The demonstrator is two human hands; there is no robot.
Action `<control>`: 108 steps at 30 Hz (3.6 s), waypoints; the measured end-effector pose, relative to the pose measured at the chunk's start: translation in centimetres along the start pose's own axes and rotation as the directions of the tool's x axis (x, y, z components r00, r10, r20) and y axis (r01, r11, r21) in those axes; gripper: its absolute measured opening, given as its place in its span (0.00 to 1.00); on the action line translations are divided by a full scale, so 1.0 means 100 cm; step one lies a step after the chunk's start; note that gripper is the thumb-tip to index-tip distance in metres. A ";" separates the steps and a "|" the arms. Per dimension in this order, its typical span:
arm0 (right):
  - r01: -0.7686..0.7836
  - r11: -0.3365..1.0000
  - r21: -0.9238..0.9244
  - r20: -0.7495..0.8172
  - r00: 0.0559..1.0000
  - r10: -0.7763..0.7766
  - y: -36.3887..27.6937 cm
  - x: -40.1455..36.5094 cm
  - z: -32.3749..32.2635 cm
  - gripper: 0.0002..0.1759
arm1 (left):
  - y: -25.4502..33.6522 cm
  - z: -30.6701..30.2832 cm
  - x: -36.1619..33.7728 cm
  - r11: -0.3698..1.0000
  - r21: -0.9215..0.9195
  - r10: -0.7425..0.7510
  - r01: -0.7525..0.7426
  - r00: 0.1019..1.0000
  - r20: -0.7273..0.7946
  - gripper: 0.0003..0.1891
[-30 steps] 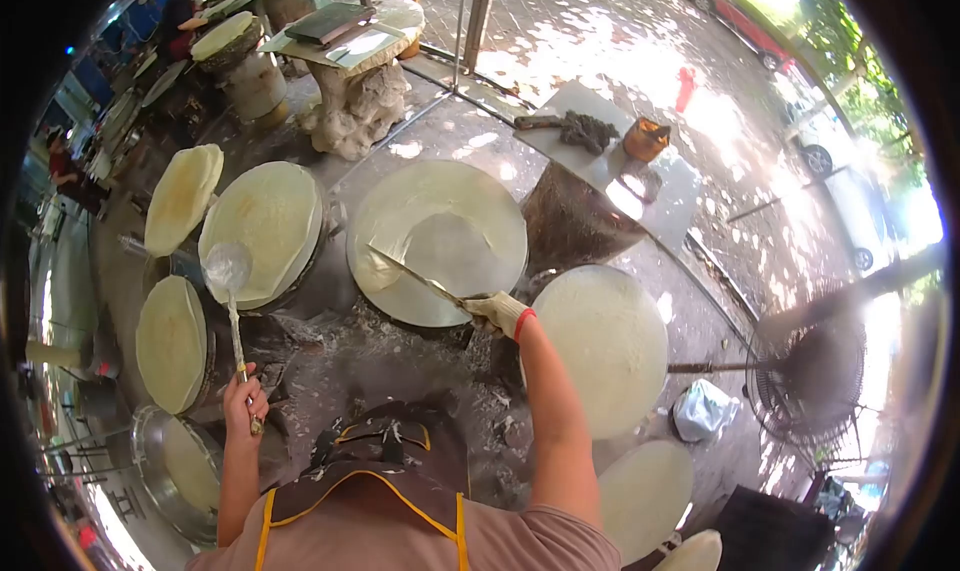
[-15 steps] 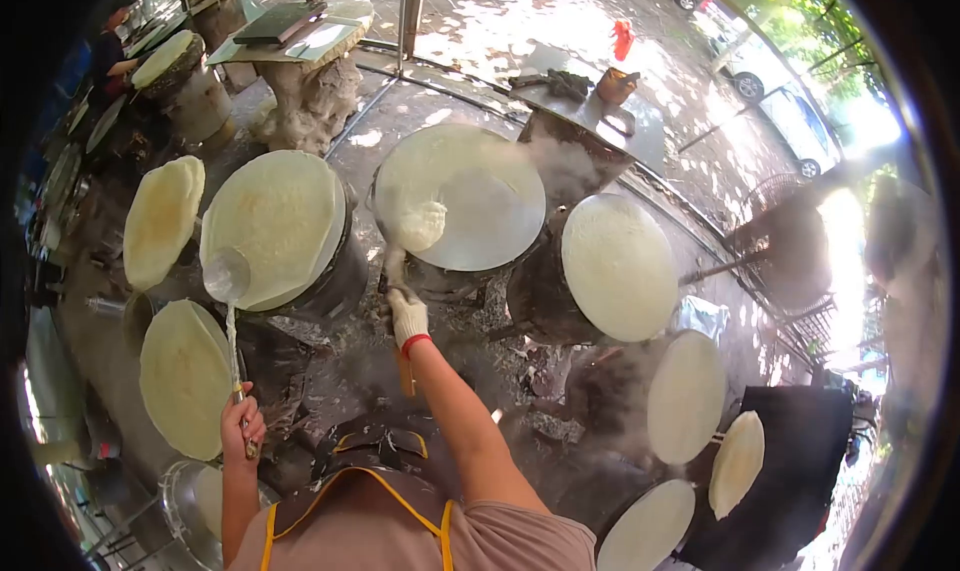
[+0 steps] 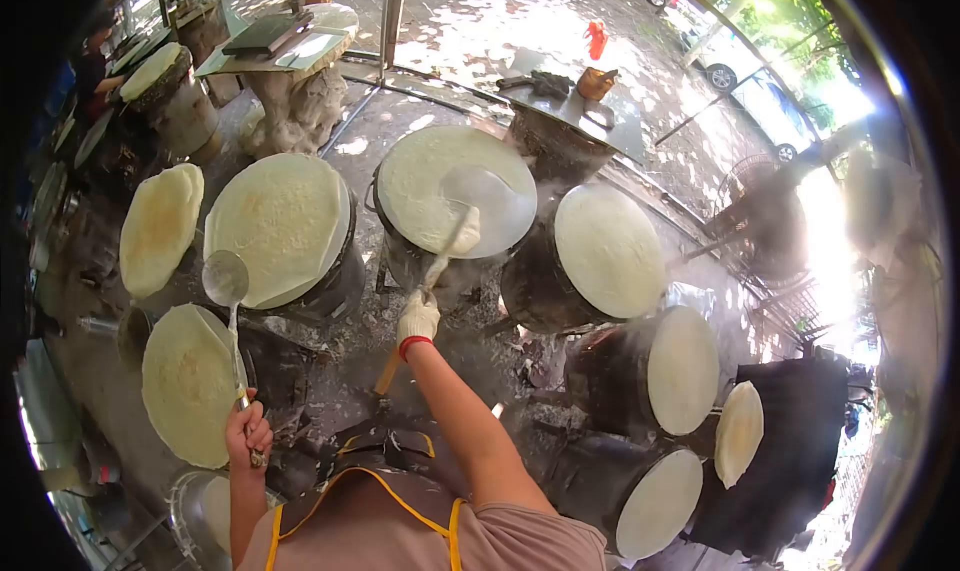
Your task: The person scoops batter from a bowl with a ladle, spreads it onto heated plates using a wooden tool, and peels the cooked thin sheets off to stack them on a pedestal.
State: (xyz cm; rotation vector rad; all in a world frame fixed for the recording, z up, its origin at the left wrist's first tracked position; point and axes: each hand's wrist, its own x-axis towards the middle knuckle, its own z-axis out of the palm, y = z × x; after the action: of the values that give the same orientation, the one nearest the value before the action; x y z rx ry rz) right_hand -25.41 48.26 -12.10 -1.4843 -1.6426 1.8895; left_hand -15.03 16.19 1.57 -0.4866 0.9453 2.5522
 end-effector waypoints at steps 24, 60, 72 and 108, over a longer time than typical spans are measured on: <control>0.486 0.638 -0.597 0.420 0.867 -0.267 -0.062 0.187 -0.212 0.23 | -0.171 0.173 0.011 1.000 0.024 -0.001 0.000 0.999 0.042 0.14; 0.288 0.923 -0.255 0.116 0.957 -0.266 -0.087 0.175 -0.171 0.23 | -0.140 0.171 0.080 0.958 0.052 -0.286 0.281 0.949 0.135 0.15; 0.318 0.909 -0.269 0.350 0.912 -0.215 -0.126 0.212 -0.140 0.22 | -0.157 0.188 0.094 0.953 -0.013 -0.300 0.303 0.947 0.112 0.14; -0.183 0.983 -0.007 0.657 0.740 0.142 -0.083 0.163 -0.183 0.16 | -0.222 0.248 0.188 0.919 0.324 -0.219 0.227 0.974 -0.062 0.08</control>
State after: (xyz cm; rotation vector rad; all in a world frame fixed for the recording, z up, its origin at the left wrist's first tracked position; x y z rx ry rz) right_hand -22.10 73.92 -11.09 -1.0036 -1.7167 2.7610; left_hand -25.97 52.76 -1.02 -0.4946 1.2211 2.1347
